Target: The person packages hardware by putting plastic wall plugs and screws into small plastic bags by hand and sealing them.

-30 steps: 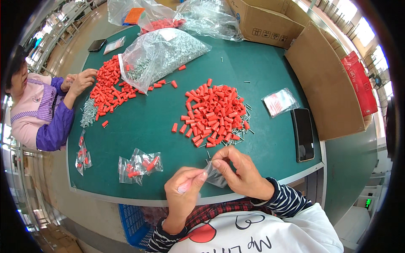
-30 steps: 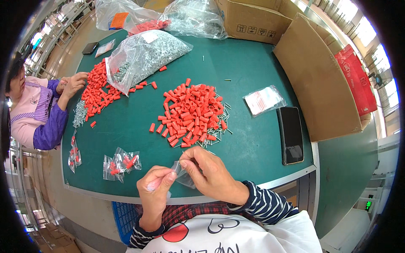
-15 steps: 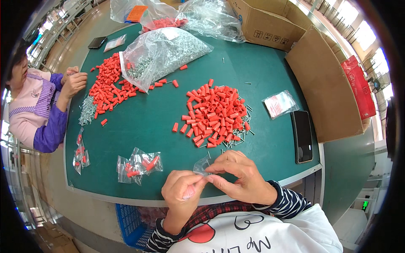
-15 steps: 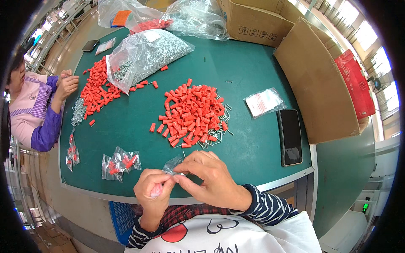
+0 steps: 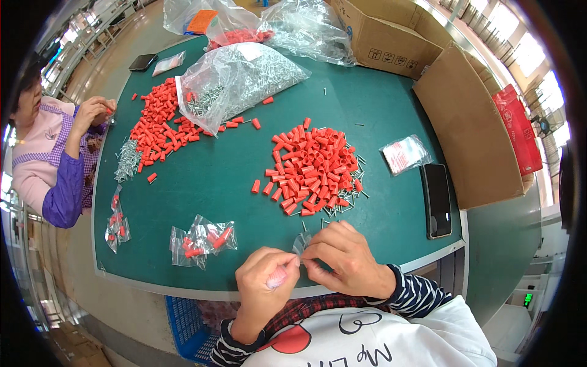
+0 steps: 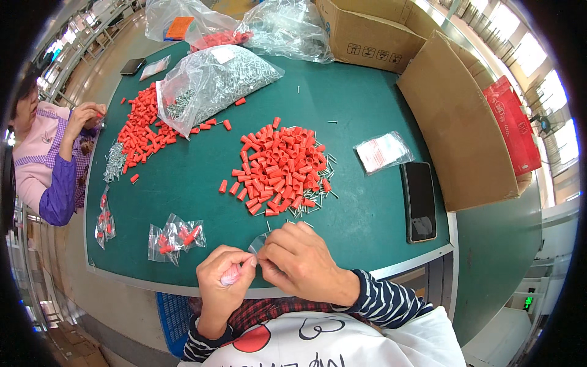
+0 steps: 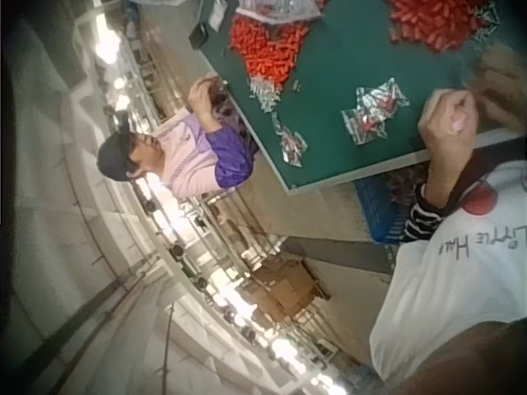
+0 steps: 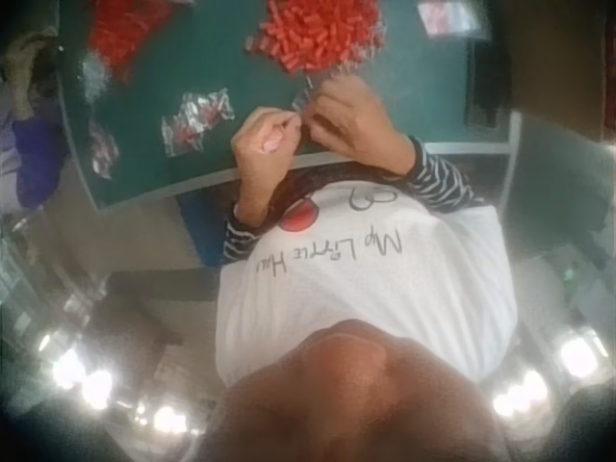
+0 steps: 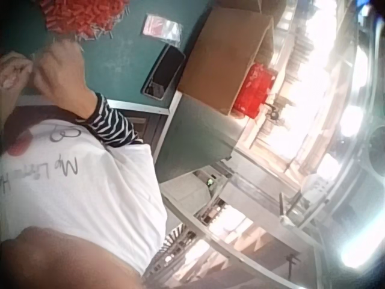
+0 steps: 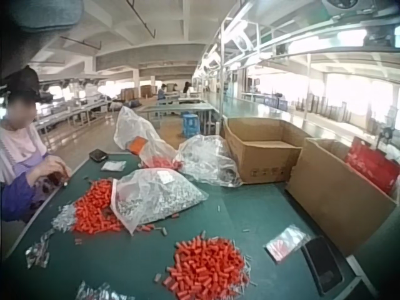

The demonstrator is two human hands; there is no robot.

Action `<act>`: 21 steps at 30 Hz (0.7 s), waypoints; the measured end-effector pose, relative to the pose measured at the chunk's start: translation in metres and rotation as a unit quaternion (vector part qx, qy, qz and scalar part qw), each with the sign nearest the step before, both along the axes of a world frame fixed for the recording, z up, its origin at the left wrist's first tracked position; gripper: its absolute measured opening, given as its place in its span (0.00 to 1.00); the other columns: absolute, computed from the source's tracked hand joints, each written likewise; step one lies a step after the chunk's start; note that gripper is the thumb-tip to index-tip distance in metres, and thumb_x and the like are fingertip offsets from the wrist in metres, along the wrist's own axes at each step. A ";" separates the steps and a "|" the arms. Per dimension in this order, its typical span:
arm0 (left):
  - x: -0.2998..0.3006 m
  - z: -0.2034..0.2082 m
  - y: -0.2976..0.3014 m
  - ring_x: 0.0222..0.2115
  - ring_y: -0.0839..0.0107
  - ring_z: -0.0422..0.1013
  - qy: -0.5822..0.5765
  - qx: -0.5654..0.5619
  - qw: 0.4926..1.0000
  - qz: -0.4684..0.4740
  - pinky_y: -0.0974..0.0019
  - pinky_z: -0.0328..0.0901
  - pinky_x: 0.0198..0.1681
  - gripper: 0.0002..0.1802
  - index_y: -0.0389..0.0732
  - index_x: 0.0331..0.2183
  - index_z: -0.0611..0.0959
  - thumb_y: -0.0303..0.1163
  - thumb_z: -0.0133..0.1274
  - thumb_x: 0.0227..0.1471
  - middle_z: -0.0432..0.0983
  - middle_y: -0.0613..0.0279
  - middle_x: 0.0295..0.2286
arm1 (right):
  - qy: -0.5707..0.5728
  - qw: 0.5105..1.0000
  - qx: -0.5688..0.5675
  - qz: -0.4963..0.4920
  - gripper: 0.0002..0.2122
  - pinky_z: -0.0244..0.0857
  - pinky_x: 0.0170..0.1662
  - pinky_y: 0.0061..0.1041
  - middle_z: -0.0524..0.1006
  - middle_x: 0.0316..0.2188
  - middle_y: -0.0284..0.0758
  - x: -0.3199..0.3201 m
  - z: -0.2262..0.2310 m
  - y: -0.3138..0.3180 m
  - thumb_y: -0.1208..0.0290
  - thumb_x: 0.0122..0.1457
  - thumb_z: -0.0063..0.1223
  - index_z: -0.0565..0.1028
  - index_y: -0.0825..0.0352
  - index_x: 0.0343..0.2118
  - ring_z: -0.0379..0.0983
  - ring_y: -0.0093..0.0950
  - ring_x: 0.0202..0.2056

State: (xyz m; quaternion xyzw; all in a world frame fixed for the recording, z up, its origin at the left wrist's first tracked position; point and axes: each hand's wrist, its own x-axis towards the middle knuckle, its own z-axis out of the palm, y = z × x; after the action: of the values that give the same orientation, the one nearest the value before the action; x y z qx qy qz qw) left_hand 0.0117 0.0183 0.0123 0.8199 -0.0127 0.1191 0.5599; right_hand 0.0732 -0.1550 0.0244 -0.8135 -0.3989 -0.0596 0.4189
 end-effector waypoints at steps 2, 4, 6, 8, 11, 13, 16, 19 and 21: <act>-0.001 0.000 -0.004 0.24 0.73 0.71 -0.015 0.017 1.000 0.014 0.71 0.65 0.28 0.04 0.34 0.27 0.82 0.17 0.60 0.44 0.77 0.59 0.25 | -0.006 0.999 0.029 -0.024 0.08 0.59 0.33 0.30 0.71 0.26 0.33 -0.002 -0.002 0.002 0.78 0.41 0.62 0.75 0.65 0.26 0.68 0.32 0.29; 0.000 0.000 -0.006 0.23 0.74 0.70 -0.034 0.026 0.998 0.048 0.72 0.64 0.26 0.05 0.34 0.26 0.81 0.16 0.60 0.43 0.76 0.59 0.24 | -0.006 0.999 0.038 -0.030 0.08 0.59 0.33 0.30 0.71 0.26 0.33 -0.004 -0.004 0.004 0.78 0.41 0.62 0.74 0.65 0.26 0.68 0.32 0.29; 0.002 -0.003 -0.005 0.23 0.76 0.69 -0.037 0.020 0.997 0.070 0.73 0.63 0.26 0.05 0.34 0.26 0.81 0.16 0.60 0.43 0.75 0.61 0.23 | -0.007 0.998 0.048 -0.036 0.09 0.59 0.32 0.30 0.71 0.26 0.33 -0.005 -0.004 0.004 0.79 0.40 0.62 0.74 0.65 0.25 0.68 0.32 0.29; 0.002 -0.003 -0.004 0.22 0.78 0.68 -0.040 0.015 0.995 0.093 0.74 0.62 0.26 0.05 0.34 0.25 0.80 0.16 0.60 0.44 0.74 0.62 0.23 | -0.004 0.997 0.057 -0.044 0.09 0.60 0.32 0.30 0.72 0.26 0.33 -0.006 -0.004 0.003 0.80 0.40 0.61 0.74 0.65 0.26 0.69 0.32 0.29; 0.000 0.000 -0.006 0.23 0.82 0.65 0.064 -0.148 0.981 0.109 0.76 0.60 0.26 0.05 0.33 0.24 0.79 0.17 0.59 0.46 0.73 0.65 0.23 | -0.057 0.995 0.064 -0.046 0.11 0.60 0.32 0.30 0.73 0.28 0.32 -0.001 -0.002 0.003 0.80 0.41 0.61 0.74 0.65 0.29 0.69 0.31 0.29; 0.000 0.001 -0.007 0.24 0.84 0.64 0.079 -0.155 0.981 0.083 0.77 0.58 0.26 0.05 0.33 0.24 0.78 0.17 0.58 0.48 0.71 0.67 0.23 | -0.072 0.995 0.059 -0.038 0.12 0.60 0.32 0.30 0.73 0.29 0.32 -0.001 -0.009 0.002 0.80 0.40 0.62 0.74 0.65 0.30 0.69 0.30 0.30; -0.001 -0.007 -0.008 0.23 0.77 0.69 0.050 -0.100 0.991 0.069 0.73 0.63 0.26 0.05 0.34 0.25 0.79 0.18 0.60 0.46 0.74 0.61 0.23 | -0.094 0.995 0.028 -0.014 0.13 0.60 0.33 0.29 0.73 0.31 0.32 -0.003 -0.012 -0.005 0.77 0.42 0.62 0.74 0.64 0.32 0.69 0.30 0.31; -0.003 -0.005 -0.011 0.22 0.72 0.70 0.044 -0.068 0.995 0.057 0.70 0.64 0.26 0.05 0.34 0.25 0.79 0.18 0.60 0.45 0.74 0.59 0.23 | -0.106 0.994 -0.024 0.014 0.12 0.60 0.34 0.29 0.72 0.31 0.32 -0.004 -0.007 -0.011 0.75 0.44 0.60 0.74 0.64 0.34 0.67 0.29 0.32; -0.003 -0.002 -0.015 0.22 0.75 0.68 0.023 -0.038 0.998 0.045 0.72 0.62 0.25 0.05 0.34 0.24 0.78 0.18 0.59 0.44 0.73 0.61 0.23 | -0.111 0.992 -0.050 0.022 0.11 0.59 0.35 0.28 0.70 0.31 0.32 -0.005 -0.005 -0.013 0.74 0.46 0.58 0.74 0.64 0.34 0.66 0.29 0.32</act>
State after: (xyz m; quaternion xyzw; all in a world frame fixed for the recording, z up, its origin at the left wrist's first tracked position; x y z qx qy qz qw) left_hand 0.0090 0.0033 0.0106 0.8001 0.0411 0.1256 0.5851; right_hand 0.0680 -0.1685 0.0194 -0.8129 -0.4635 -0.1199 0.3317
